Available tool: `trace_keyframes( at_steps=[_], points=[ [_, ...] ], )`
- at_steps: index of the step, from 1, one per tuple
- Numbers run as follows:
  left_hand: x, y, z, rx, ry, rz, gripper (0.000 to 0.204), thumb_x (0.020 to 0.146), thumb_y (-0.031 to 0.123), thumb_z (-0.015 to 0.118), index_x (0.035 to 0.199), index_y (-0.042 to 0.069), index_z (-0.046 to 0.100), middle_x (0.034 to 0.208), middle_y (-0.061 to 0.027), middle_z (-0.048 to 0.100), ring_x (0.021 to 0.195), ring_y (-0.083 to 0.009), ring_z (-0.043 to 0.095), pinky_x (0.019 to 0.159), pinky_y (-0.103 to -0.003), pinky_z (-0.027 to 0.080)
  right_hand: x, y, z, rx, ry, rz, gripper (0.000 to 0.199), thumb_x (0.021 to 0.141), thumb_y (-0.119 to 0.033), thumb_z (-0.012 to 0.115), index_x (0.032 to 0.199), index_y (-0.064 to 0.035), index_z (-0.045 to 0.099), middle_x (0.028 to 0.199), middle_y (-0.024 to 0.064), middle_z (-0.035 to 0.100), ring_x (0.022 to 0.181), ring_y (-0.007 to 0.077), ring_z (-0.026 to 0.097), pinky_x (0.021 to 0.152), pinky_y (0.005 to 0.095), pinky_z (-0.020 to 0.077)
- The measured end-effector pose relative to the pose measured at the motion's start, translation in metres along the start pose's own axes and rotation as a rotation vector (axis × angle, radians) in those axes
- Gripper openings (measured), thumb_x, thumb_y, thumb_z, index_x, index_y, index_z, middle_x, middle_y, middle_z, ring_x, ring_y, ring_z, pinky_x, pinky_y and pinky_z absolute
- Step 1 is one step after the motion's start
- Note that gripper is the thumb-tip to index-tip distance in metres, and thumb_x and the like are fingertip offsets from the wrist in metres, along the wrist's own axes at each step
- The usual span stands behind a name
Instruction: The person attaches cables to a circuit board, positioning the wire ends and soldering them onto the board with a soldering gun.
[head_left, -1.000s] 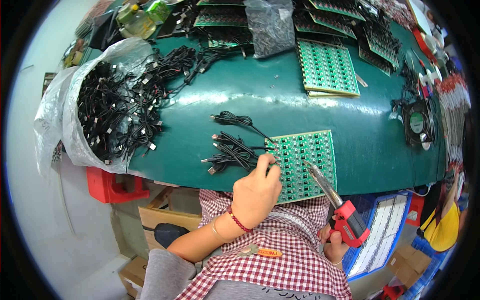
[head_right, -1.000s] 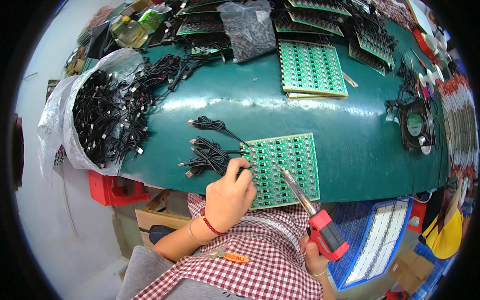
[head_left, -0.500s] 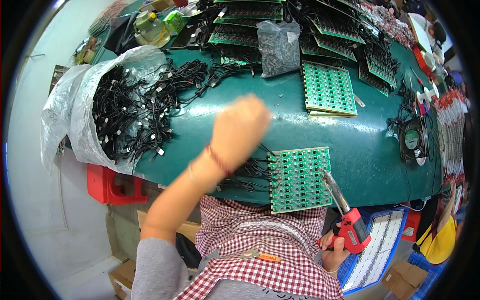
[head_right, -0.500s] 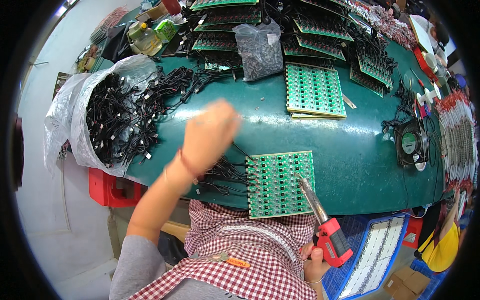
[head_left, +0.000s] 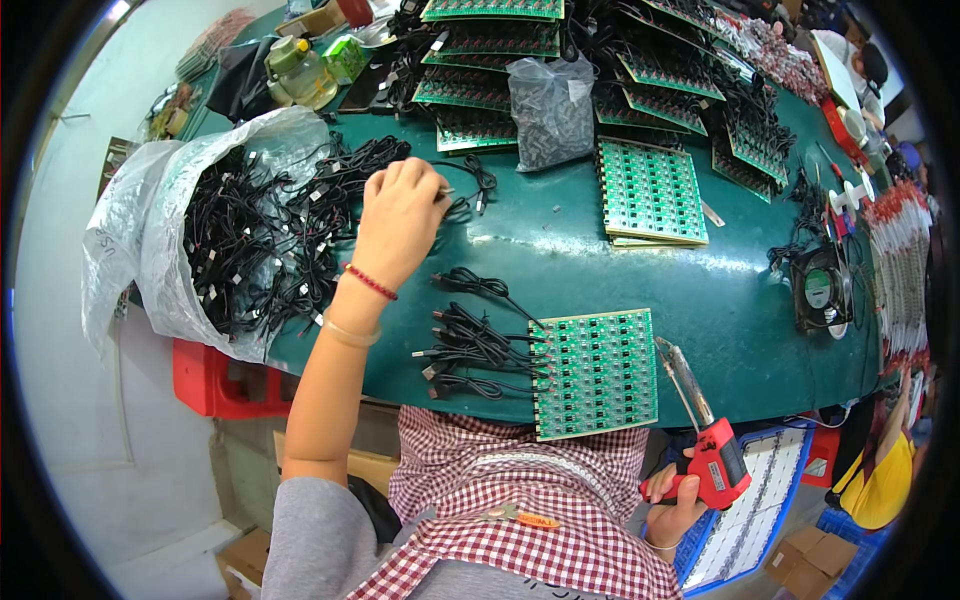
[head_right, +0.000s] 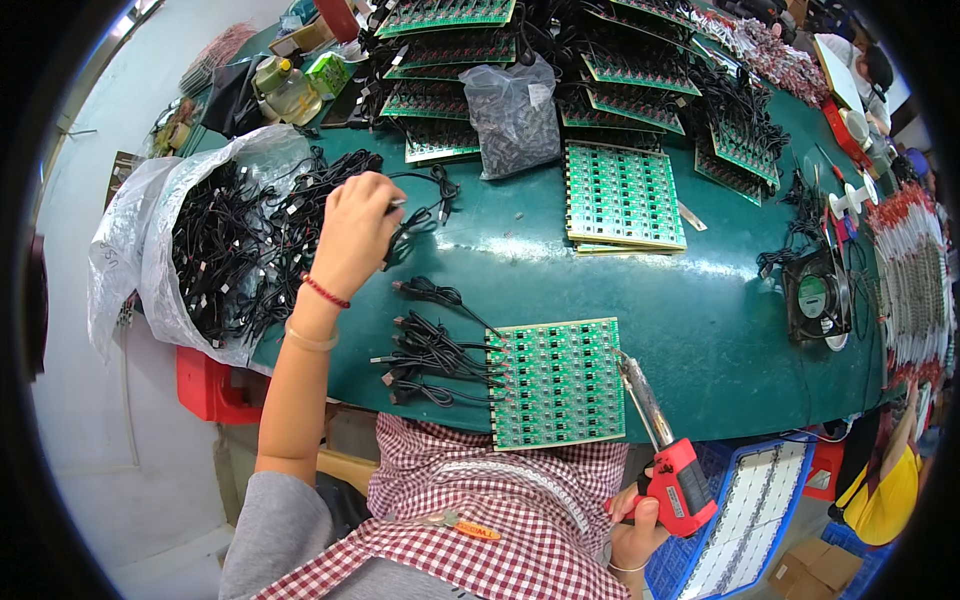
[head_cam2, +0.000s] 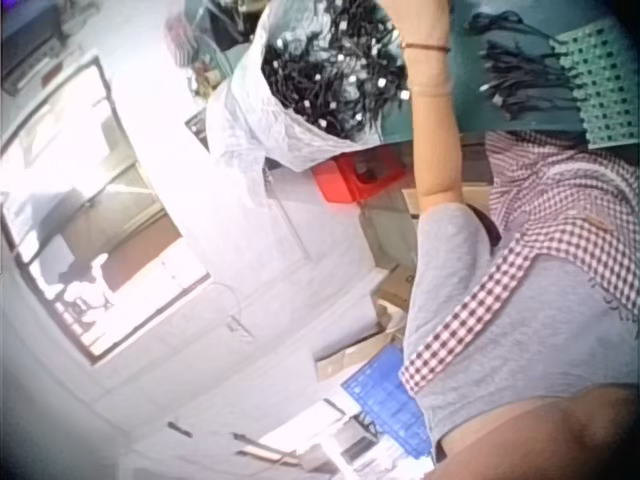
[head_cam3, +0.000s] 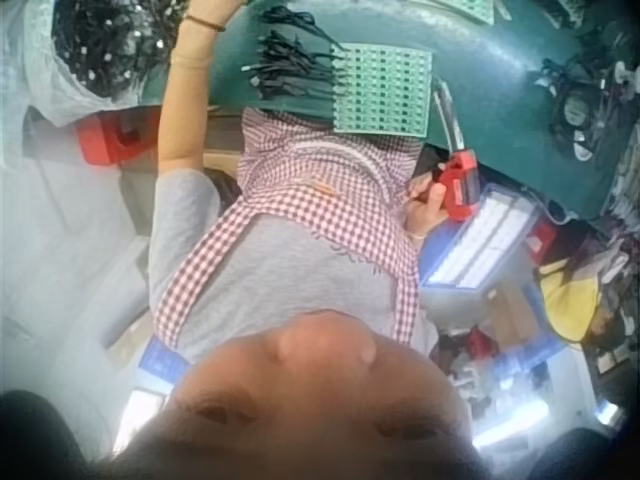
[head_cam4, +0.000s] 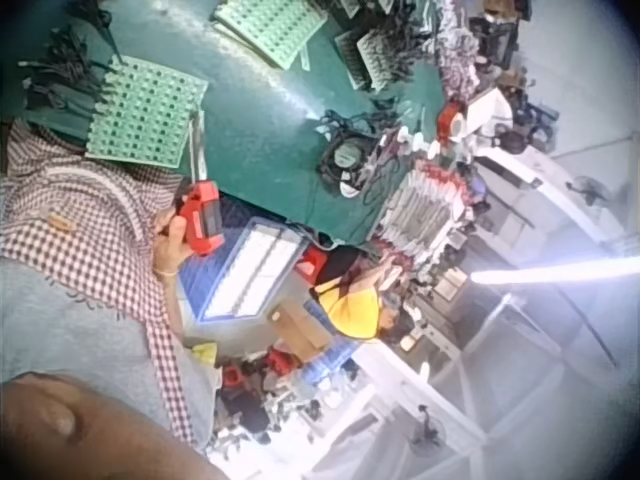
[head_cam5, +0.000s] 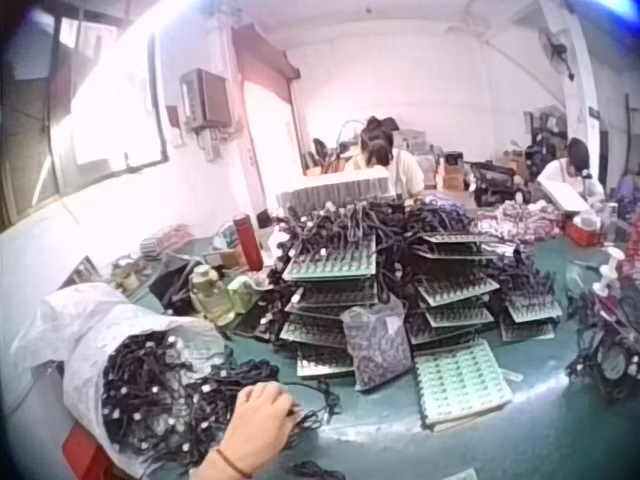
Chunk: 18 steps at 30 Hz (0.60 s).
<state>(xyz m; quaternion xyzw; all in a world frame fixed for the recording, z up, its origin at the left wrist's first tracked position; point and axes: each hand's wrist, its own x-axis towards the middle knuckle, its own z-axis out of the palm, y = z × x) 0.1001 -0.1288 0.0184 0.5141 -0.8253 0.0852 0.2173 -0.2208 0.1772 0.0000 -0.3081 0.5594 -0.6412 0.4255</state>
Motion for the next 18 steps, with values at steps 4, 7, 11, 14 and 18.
trace_keyframes(
  at_steps=[4, 7, 11, 14, 18],
  points=[
    [-0.009, 0.009, -0.023, -0.816, 0.128, -0.202, 0.012, 0.094, 0.010, 0.053, 0.104, 0.004, 0.054, 0.089, -0.0077, 0.059, 0.090, -0.0239, 0.060, 0.082, -0.039, 0.046, 0.011, -0.003, 0.004, -0.003, -0.046, -0.025, 0.043, 0.098, -0.034, 0.048, 0.121, 0.0011, 0.039, 0.062, 0.0036, 0.043, 0.046, 0.0110, 0.040, 0.045, 0.0253, 0.0359],
    [-0.020, 0.042, -0.042, -1.953, 0.076, -0.544, 0.014, 0.100, 0.017, 0.047, 0.107, 0.005, 0.050, 0.090, -0.0055, 0.059, 0.097, -0.0224, 0.060, 0.094, -0.040, 0.048, 0.015, -0.010, 0.016, 0.051, -0.035, 0.005, 0.043, 0.097, -0.030, 0.050, 0.122, 0.0023, 0.039, 0.062, 0.0032, 0.043, 0.048, 0.0115, 0.042, 0.048, 0.0256, 0.0379],
    [-0.058, 0.107, -0.044, -2.369, -0.073, -0.842, 0.009, 0.098, 0.015, 0.051, 0.102, 0.008, 0.051, 0.099, -0.0062, 0.060, 0.106, -0.0256, 0.059, 0.102, -0.048, 0.045, 0.022, -0.032, 0.052, -0.027, -0.007, 0.158, 0.043, 0.089, -0.013, 0.060, 0.122, 0.0080, 0.042, 0.086, 0.0145, 0.062, 0.069, 0.0195, 0.061, 0.067, 0.0316, 0.0510],
    [-0.081, 0.137, -0.049, -2.450, -0.137, -0.977, 0.010, 0.097, 0.015, 0.052, 0.104, 0.008, 0.049, 0.099, -0.0062, 0.058, 0.107, -0.0269, 0.059, 0.101, -0.048, 0.045, 0.041, -0.036, 0.086, 0.135, -0.123, 0.228, 0.039, 0.088, 0.002, 0.056, 0.125, 0.0063, 0.042, 0.118, 0.0229, 0.059, 0.098, 0.0274, 0.063, 0.086, 0.0382, 0.0528],
    [-0.099, 0.152, -0.056, -2.377, -0.169, -1.032, 0.012, 0.097, 0.017, 0.053, 0.106, 0.011, 0.047, 0.099, -0.0058, 0.058, 0.104, -0.0264, 0.060, 0.099, -0.048, 0.046, 0.051, -0.038, 0.090, 0.229, -0.240, 0.246, 0.042, 0.089, 0.001, 0.057, 0.127, 0.0042, 0.042, 0.119, 0.0213, 0.058, 0.103, 0.0265, 0.062, 0.088, 0.0378, 0.0521]
  ],
)
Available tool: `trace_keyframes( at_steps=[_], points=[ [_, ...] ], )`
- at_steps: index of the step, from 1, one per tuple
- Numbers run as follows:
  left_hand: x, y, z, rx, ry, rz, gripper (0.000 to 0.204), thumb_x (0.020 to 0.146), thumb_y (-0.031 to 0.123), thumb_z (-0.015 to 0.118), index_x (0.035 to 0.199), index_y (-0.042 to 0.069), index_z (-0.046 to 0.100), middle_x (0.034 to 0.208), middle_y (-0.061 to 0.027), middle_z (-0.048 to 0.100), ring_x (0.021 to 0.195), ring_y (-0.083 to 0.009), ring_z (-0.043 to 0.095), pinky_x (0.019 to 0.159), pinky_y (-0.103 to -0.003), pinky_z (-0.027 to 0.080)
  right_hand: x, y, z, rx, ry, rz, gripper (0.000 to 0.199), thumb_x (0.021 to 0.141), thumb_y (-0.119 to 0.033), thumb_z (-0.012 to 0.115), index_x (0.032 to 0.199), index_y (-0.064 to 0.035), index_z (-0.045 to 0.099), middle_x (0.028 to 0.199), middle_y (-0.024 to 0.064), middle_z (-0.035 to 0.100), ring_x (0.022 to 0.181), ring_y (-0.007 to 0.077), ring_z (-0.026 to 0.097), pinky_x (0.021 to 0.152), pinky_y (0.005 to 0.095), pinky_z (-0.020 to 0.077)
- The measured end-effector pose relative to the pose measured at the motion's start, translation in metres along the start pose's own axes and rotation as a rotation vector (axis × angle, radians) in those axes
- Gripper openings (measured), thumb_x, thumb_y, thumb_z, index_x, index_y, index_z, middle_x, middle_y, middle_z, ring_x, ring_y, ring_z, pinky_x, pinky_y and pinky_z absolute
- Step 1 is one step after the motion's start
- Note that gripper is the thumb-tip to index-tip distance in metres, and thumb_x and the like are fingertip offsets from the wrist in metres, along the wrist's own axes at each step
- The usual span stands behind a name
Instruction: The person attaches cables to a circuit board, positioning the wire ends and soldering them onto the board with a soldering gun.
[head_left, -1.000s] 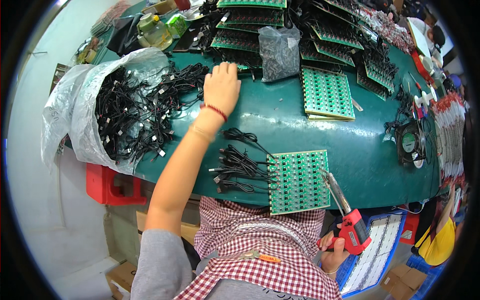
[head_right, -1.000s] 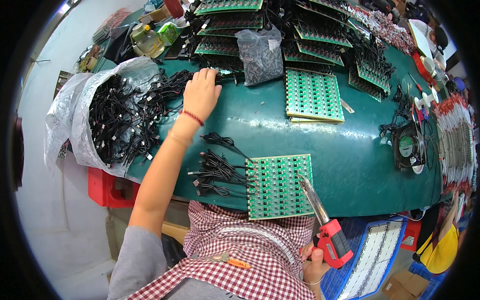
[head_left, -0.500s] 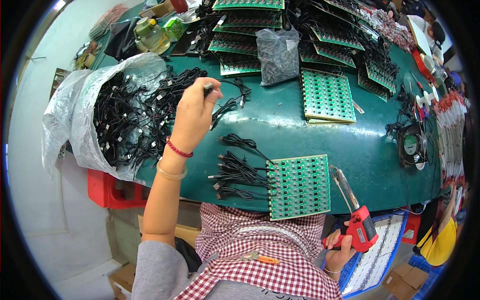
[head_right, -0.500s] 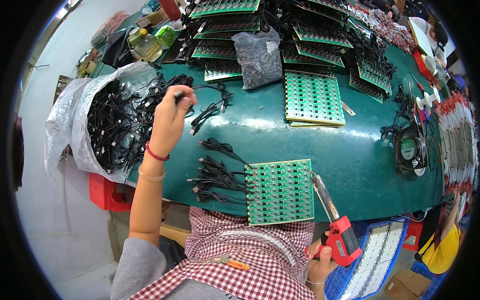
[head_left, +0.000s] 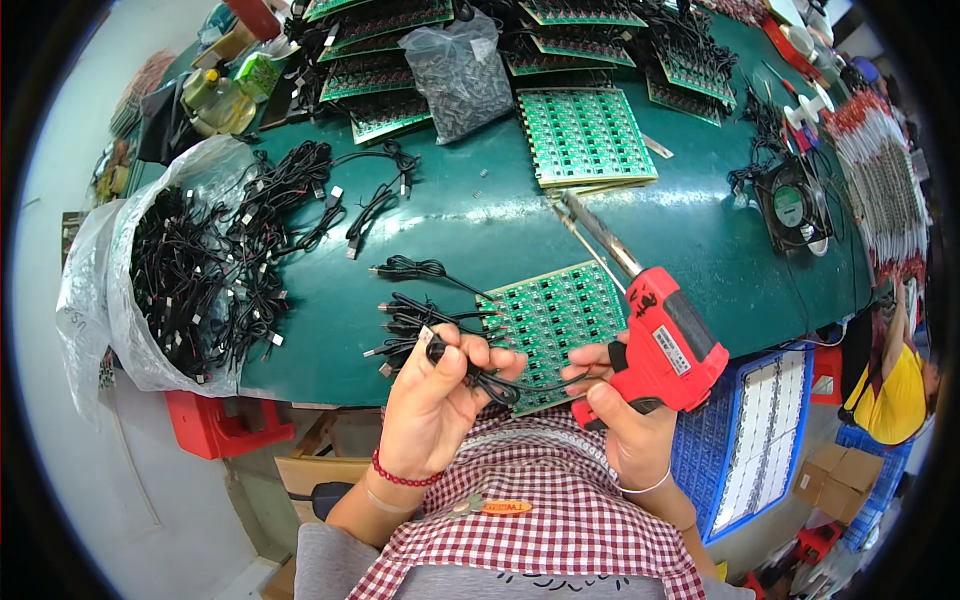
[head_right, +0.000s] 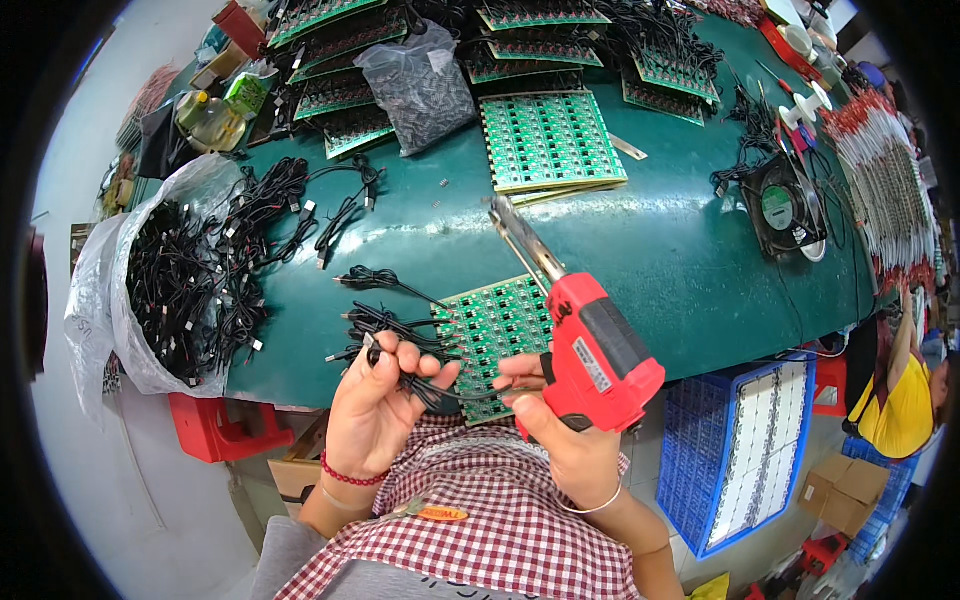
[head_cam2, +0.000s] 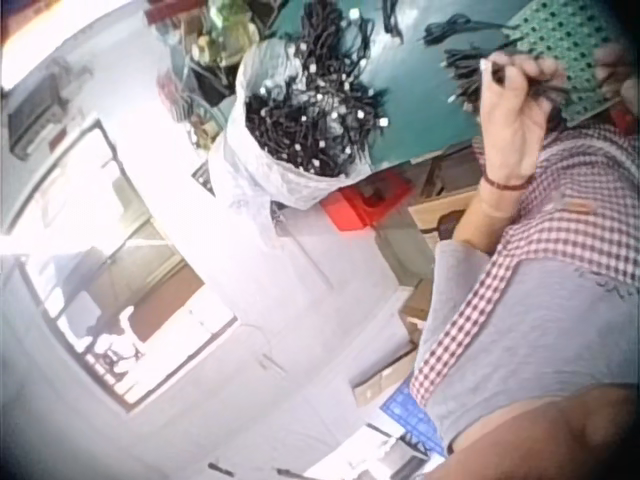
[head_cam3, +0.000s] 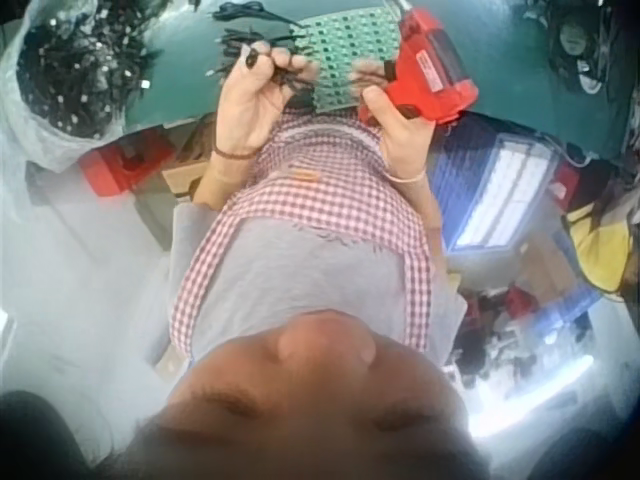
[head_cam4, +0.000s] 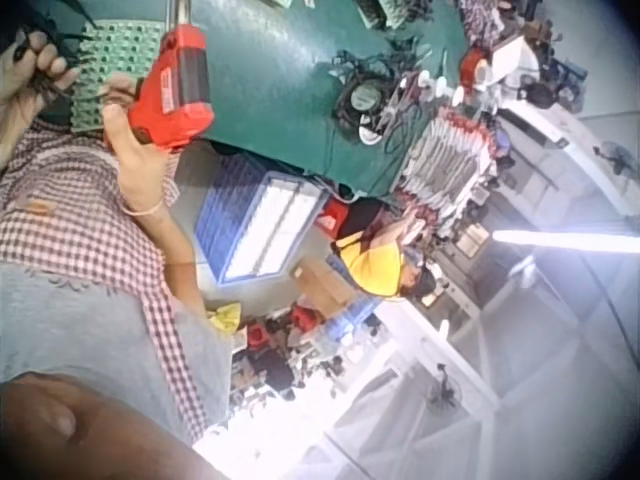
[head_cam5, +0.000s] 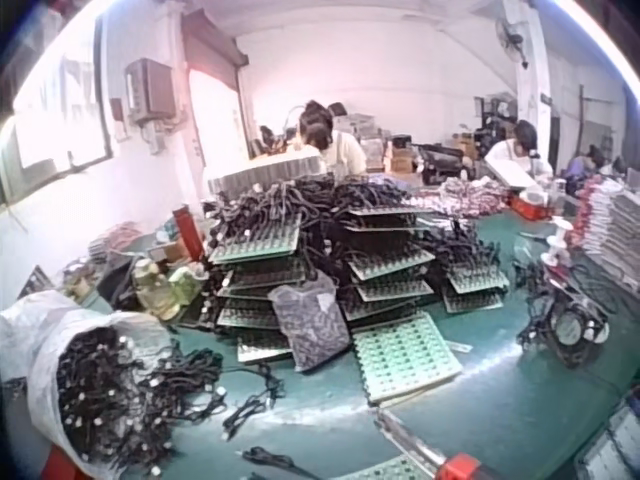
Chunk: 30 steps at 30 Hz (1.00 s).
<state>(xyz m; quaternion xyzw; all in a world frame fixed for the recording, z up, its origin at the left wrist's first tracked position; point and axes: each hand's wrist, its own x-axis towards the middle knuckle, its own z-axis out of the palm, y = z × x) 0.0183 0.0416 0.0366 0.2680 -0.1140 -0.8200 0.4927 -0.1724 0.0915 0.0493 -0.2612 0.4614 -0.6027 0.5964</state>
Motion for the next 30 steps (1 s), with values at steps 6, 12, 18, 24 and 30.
trace_keyframes(
  at_steps=[6, 12, 18, 24, 30],
  points=[
    [-0.019, -0.007, 0.002, 0.599, 0.078, 0.471, 0.041, 0.092, 0.019, 0.061, 0.123, 0.006, 0.037, 0.117, -0.0146, 0.050, 0.106, -0.0306, 0.058, 0.098, -0.047, 0.043, -0.003, 0.002, -0.003, -0.461, 0.022, -0.029, 0.046, 0.082, 0.001, 0.064, 0.123, 0.0012, 0.042, 0.084, 0.0116, 0.062, 0.080, 0.0201, 0.062, 0.071, 0.0331, 0.0495],
    [-0.019, -0.002, 0.023, 1.732, -0.261, 0.654, 0.026, 0.074, 0.015, 0.075, 0.093, 0.004, 0.060, 0.095, -0.0126, 0.064, 0.094, -0.0322, 0.062, 0.091, -0.046, 0.044, -0.010, 0.010, 0.003, -0.212, 0.110, 0.085, 0.048, 0.080, 0.002, 0.067, 0.121, 0.0030, 0.042, 0.079, 0.0107, 0.063, 0.076, 0.0217, 0.063, 0.074, 0.0348, 0.0502],
    [-0.017, -0.032, 0.007, 1.574, -0.265, 0.601, 0.015, 0.076, 0.001, 0.070, 0.087, 0.002, 0.060, 0.061, -0.0060, 0.060, 0.047, -0.0181, 0.058, 0.044, -0.030, 0.044, -0.013, 0.012, -0.007, -0.215, 0.068, 0.123, 0.052, 0.079, 0.001, 0.069, 0.124, 0.0025, 0.042, 0.084, 0.0123, 0.064, 0.082, 0.0232, 0.064, 0.078, 0.0367, 0.0513],
    [-0.024, -0.030, 0.012, 1.572, -0.240, 0.538, 0.012, 0.077, 0.000, 0.067, 0.087, 0.001, 0.060, 0.067, -0.0075, 0.059, 0.053, -0.0212, 0.060, 0.045, -0.033, 0.045, -0.016, 0.011, -0.013, -0.097, 0.025, 0.243, 0.052, 0.078, 0.003, 0.070, 0.124, 0.0004, 0.046, 0.088, 0.0121, 0.064, 0.085, 0.0223, 0.063, 0.079, 0.0356, 0.0506],
    [-0.024, -0.025, 0.011, 1.698, -0.327, 0.584, 0.017, 0.073, 0.000, 0.067, 0.089, 0.003, 0.062, 0.074, -0.0061, 0.056, 0.058, -0.0202, 0.060, 0.049, -0.032, 0.047, -0.015, 0.008, -0.011, -0.129, -0.053, 0.264, 0.030, 0.082, 0.000, 0.067, 0.109, 0.0011, 0.054, 0.084, 0.0069, 0.063, 0.078, 0.0141, 0.059, 0.071, 0.0285, 0.0481]
  ],
)
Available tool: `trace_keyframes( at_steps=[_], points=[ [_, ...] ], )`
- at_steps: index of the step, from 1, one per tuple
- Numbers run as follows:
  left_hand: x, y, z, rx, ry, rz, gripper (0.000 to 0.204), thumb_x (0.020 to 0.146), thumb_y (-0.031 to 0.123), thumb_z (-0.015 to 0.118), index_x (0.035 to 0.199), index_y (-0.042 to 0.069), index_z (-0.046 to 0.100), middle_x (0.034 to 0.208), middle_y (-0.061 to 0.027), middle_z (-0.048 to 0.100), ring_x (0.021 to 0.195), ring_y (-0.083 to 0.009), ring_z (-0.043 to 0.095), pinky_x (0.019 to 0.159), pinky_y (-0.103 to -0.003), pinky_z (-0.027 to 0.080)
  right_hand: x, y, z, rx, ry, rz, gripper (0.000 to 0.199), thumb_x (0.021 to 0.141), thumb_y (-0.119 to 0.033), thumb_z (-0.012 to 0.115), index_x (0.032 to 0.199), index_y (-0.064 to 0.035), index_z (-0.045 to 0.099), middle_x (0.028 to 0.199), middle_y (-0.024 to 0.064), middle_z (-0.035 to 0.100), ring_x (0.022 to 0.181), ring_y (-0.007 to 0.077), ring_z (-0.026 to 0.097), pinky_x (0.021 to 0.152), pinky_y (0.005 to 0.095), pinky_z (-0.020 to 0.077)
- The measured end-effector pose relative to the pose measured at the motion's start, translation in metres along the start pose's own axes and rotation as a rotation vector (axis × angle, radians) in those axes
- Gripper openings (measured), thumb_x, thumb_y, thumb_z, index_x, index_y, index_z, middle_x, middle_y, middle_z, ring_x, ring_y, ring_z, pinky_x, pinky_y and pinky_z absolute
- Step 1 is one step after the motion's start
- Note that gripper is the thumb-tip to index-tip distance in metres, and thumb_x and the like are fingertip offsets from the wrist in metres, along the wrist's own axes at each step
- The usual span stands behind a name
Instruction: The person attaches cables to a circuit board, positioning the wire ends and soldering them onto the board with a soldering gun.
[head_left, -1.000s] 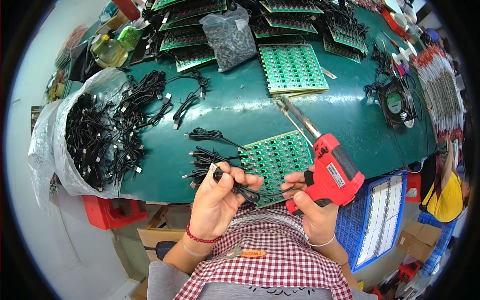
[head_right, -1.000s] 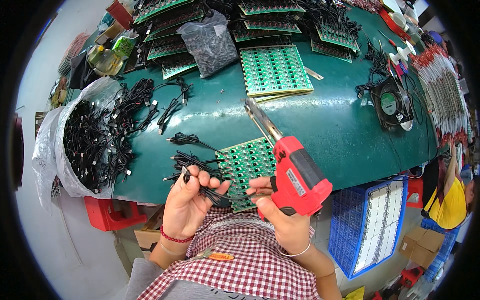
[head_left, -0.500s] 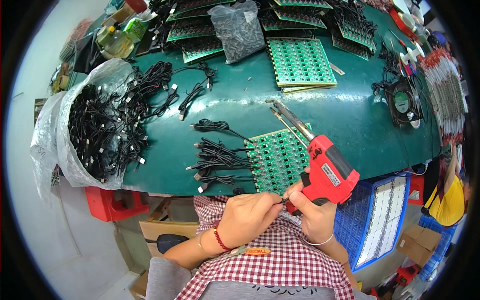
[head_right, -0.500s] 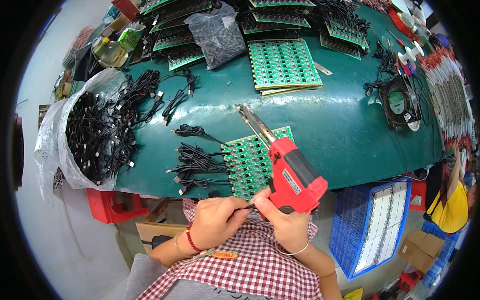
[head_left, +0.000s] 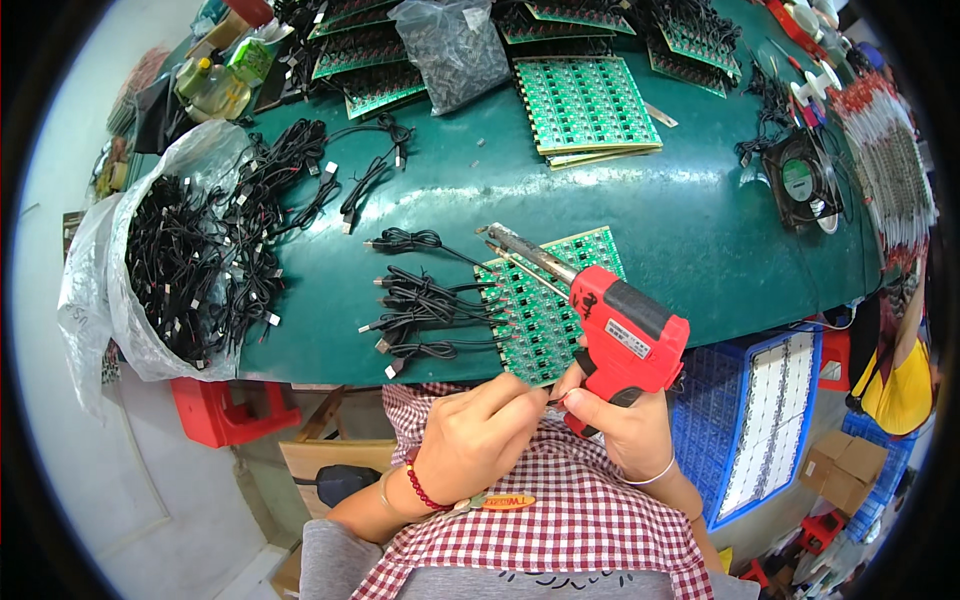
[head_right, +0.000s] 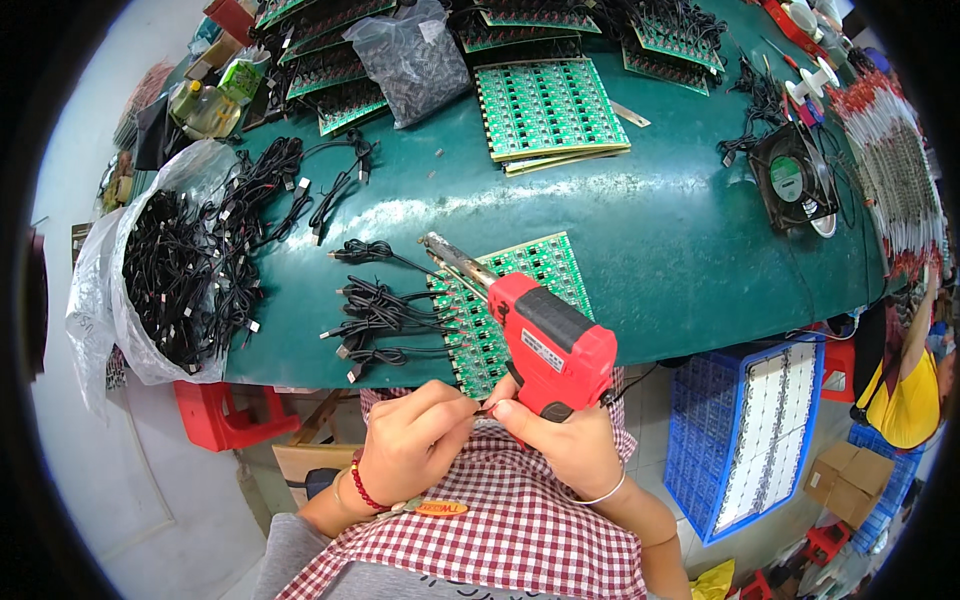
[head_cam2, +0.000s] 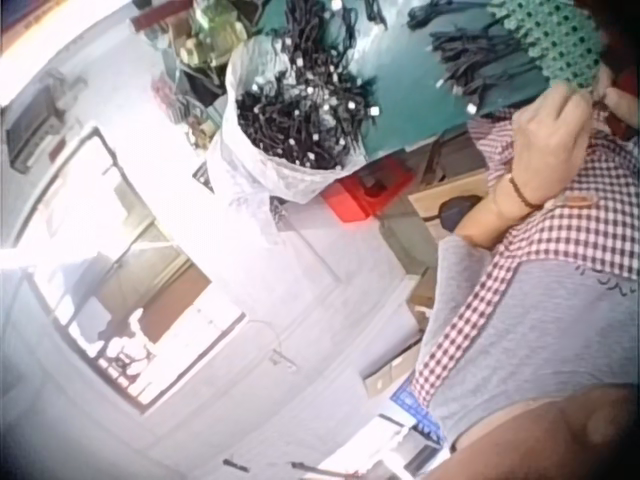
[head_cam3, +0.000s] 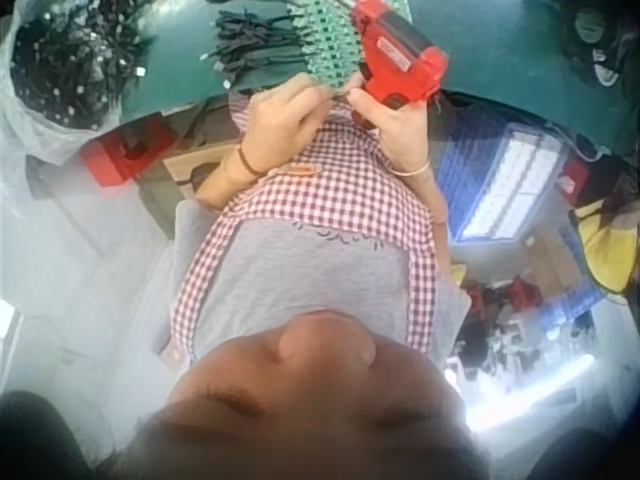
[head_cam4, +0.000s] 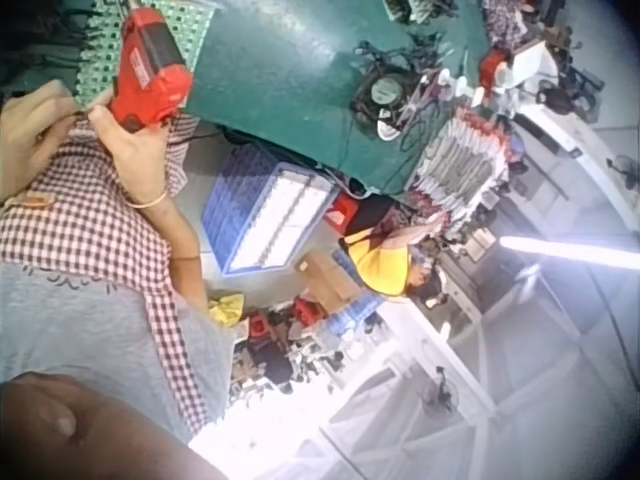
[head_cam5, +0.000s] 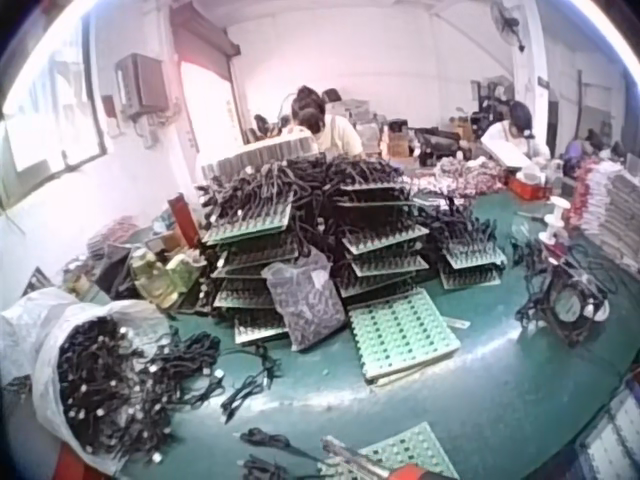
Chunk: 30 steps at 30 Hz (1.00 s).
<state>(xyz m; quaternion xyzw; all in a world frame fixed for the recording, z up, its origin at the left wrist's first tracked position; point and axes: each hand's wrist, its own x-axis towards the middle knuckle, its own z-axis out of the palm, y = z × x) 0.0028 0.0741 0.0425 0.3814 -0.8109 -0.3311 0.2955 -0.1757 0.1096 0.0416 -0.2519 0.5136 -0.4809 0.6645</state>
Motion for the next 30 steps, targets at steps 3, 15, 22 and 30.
trace_keyframes(
  at_steps=[3, 15, 22, 30],
  points=[
    [0.001, 0.002, -0.003, 0.058, 0.032, 0.026, 0.019, 0.070, -0.005, 0.068, 0.087, 0.001, 0.062, 0.076, -0.0068, 0.060, 0.058, -0.0198, 0.060, 0.049, -0.030, 0.047, -0.001, -0.003, 0.003, -0.083, -0.019, -0.035, 0.009, 0.086, -0.004, 0.064, 0.093, 0.0013, 0.062, 0.082, 0.0021, 0.062, 0.074, 0.0078, 0.057, 0.067, 0.0234, 0.0465],
    [-0.008, 0.001, 0.010, 0.055, 0.084, -0.068, 0.017, 0.073, 0.001, 0.069, 0.088, 0.002, 0.061, 0.073, -0.0061, 0.053, 0.054, -0.0176, 0.055, 0.047, -0.030, 0.045, -0.007, 0.004, 0.011, -0.180, 0.004, -0.072, 0.008, 0.082, 0.002, 0.063, 0.090, 0.0012, 0.061, 0.087, 0.0055, 0.064, 0.083, 0.0136, 0.061, 0.075, 0.0279, 0.0495],
    [0.000, -0.012, 0.010, -0.159, 0.097, -0.264, 0.011, 0.077, -0.001, 0.067, 0.087, 0.002, 0.063, 0.074, -0.0061, 0.052, 0.059, -0.0172, 0.056, 0.051, -0.031, 0.045, -0.003, 0.007, 0.011, -0.222, 0.097, -0.118, 0.008, 0.086, -0.002, 0.061, 0.094, 0.0017, 0.062, 0.088, 0.0040, 0.065, 0.081, 0.0120, 0.061, 0.074, 0.0271, 0.0493],
    [0.007, -0.042, 0.020, 0.110, 0.151, -0.212, 0.010, 0.078, -0.002, 0.067, 0.086, 0.002, 0.063, 0.080, -0.0077, 0.053, 0.062, -0.0223, 0.058, 0.054, -0.032, 0.046, -0.036, 0.032, -0.053, -0.292, 0.264, -0.170, 0.027, 0.092, -0.020, 0.059, 0.105, 0.0034, 0.056, 0.069, 0.0072, 0.057, 0.060, 0.0159, 0.054, 0.059, 0.0310, 0.0458]
  ],
)
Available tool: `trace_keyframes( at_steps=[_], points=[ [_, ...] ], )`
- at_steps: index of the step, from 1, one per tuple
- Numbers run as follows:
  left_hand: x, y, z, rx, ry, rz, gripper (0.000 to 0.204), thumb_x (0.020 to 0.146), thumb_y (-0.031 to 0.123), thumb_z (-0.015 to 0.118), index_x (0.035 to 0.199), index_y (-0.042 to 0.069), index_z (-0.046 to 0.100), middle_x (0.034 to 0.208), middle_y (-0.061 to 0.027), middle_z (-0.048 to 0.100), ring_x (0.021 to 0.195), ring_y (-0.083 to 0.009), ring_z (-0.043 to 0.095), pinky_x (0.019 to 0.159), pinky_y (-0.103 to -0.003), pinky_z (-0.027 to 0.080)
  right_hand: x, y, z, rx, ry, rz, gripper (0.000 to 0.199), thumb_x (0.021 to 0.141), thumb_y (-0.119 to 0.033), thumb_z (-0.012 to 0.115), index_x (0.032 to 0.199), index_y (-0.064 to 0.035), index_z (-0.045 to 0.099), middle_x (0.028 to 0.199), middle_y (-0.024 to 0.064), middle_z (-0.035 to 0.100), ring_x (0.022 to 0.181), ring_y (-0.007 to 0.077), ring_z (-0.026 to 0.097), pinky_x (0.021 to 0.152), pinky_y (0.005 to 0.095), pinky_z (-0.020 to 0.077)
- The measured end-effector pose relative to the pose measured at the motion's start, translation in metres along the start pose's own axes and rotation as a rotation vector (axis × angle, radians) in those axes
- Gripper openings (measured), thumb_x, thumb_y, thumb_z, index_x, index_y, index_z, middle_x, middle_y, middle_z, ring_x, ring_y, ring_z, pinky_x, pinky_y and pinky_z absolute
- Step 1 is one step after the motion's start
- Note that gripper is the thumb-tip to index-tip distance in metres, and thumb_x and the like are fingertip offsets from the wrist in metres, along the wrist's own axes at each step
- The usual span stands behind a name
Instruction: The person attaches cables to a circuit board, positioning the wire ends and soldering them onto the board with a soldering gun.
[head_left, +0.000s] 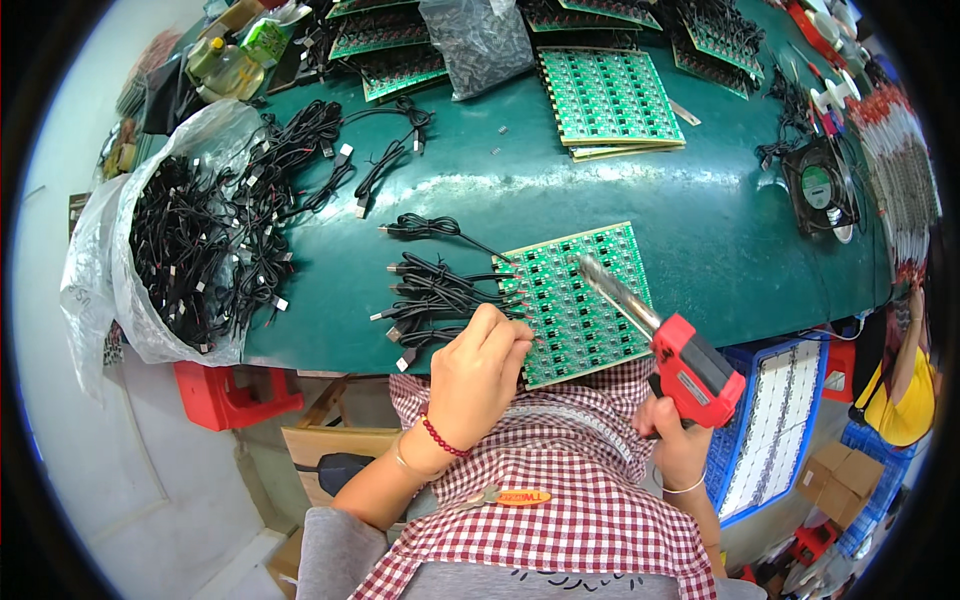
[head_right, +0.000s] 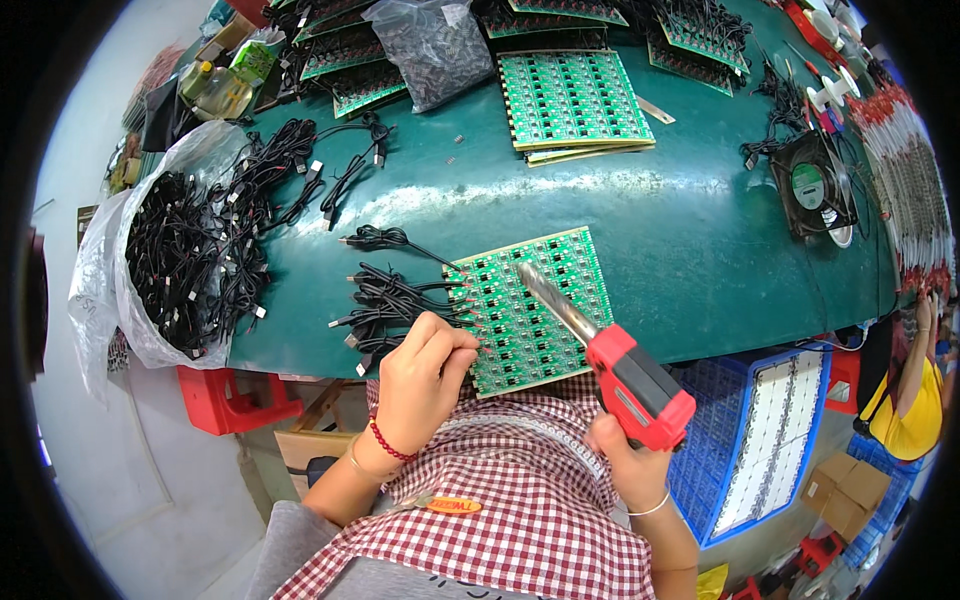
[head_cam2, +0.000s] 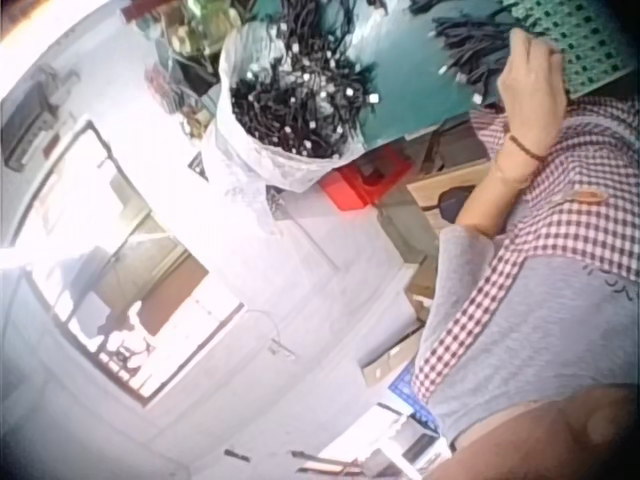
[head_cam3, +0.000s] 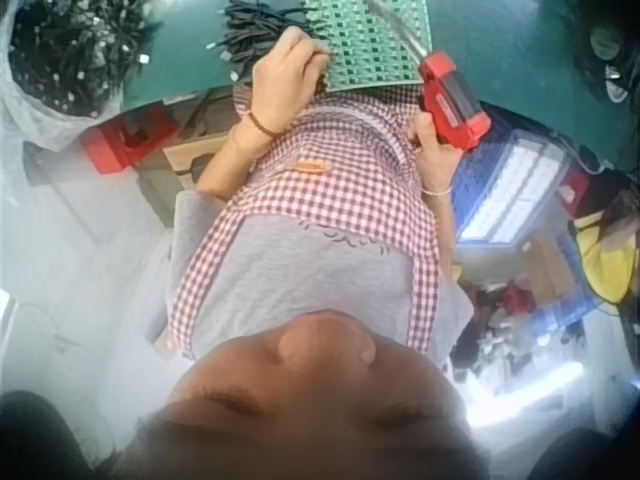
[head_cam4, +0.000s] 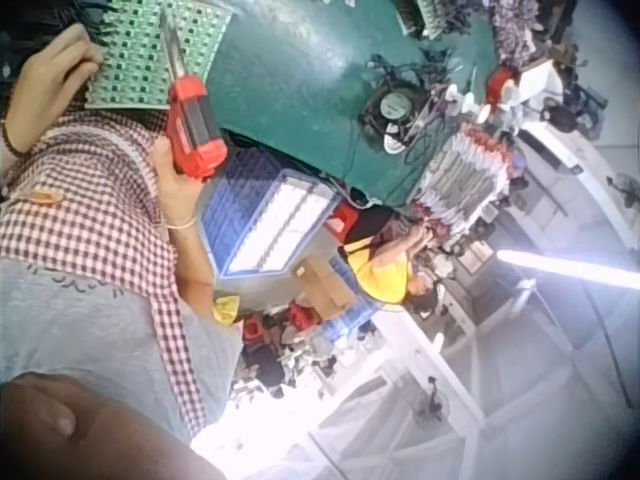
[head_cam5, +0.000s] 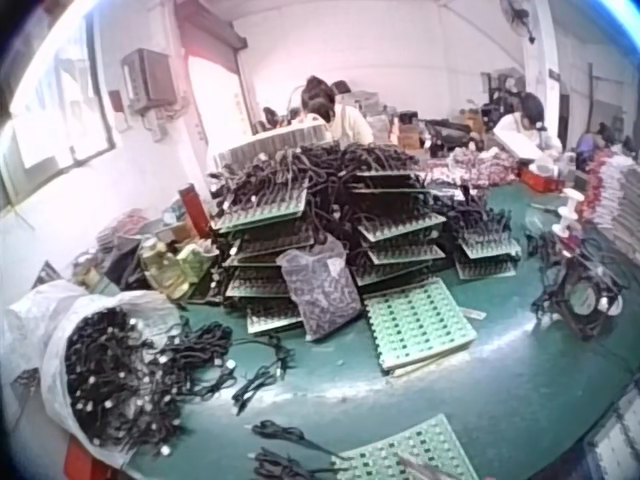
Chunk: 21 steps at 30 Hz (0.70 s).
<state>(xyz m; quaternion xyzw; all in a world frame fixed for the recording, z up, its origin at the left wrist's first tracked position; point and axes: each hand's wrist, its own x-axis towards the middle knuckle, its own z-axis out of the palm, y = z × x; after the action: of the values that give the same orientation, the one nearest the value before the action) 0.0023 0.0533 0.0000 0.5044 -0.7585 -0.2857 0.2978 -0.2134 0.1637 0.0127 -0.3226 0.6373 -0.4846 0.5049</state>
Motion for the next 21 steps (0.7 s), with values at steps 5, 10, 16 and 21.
trace_keyframes(
  at_steps=[5, 10, 16, 21],
  points=[
    [-0.003, -0.004, 0.004, 0.110, 0.023, -0.016, 0.008, 0.079, 0.000, 0.067, 0.084, 0.003, 0.062, 0.082, -0.0069, 0.055, 0.062, -0.0232, 0.059, 0.053, -0.033, 0.047, -0.025, 0.029, -0.028, 0.057, -0.057, 0.047, 0.044, 0.089, -0.030, 0.064, 0.114, 0.0030, 0.049, 0.062, 0.0057, 0.049, 0.052, 0.0148, 0.047, 0.053, 0.0311, 0.0427],
    [-0.002, -0.006, 0.003, 0.100, 0.018, 0.005, 0.007, 0.079, 0.001, 0.066, 0.084, 0.004, 0.062, 0.081, -0.0066, 0.055, 0.062, -0.0227, 0.059, 0.052, -0.033, 0.046, -0.042, 0.044, -0.044, 0.002, -0.122, 0.113, 0.021, 0.085, -0.020, 0.071, 0.091, -0.0016, 0.062, 0.080, 0.0026, 0.061, 0.072, 0.0125, 0.057, 0.067, 0.0288, 0.0474],
    [-0.004, -0.003, 0.005, 0.143, 0.036, 0.018, 0.009, 0.077, 0.000, 0.068, 0.083, 0.004, 0.062, 0.079, -0.0067, 0.053, 0.058, -0.0226, 0.058, 0.049, -0.033, 0.045, -0.045, 0.049, -0.040, -0.032, -0.109, 0.119, 0.020, 0.085, -0.019, 0.071, 0.093, -0.0031, 0.062, 0.082, 0.0018, 0.060, 0.073, 0.0138, 0.057, 0.067, 0.0303, 0.0468],
    [-0.005, -0.003, 0.007, 0.152, 0.061, 0.055, 0.011, 0.076, 0.000, 0.069, 0.084, 0.003, 0.061, 0.077, -0.0072, 0.051, 0.057, -0.0229, 0.057, 0.048, -0.033, 0.044, -0.041, 0.055, -0.041, -0.195, -0.141, 0.023, 0.023, 0.080, -0.022, 0.074, 0.091, -0.0046, 0.063, 0.082, 0.0035, 0.057, 0.069, 0.0172, 0.055, 0.063, 0.0303, 0.0448]
  ],
)
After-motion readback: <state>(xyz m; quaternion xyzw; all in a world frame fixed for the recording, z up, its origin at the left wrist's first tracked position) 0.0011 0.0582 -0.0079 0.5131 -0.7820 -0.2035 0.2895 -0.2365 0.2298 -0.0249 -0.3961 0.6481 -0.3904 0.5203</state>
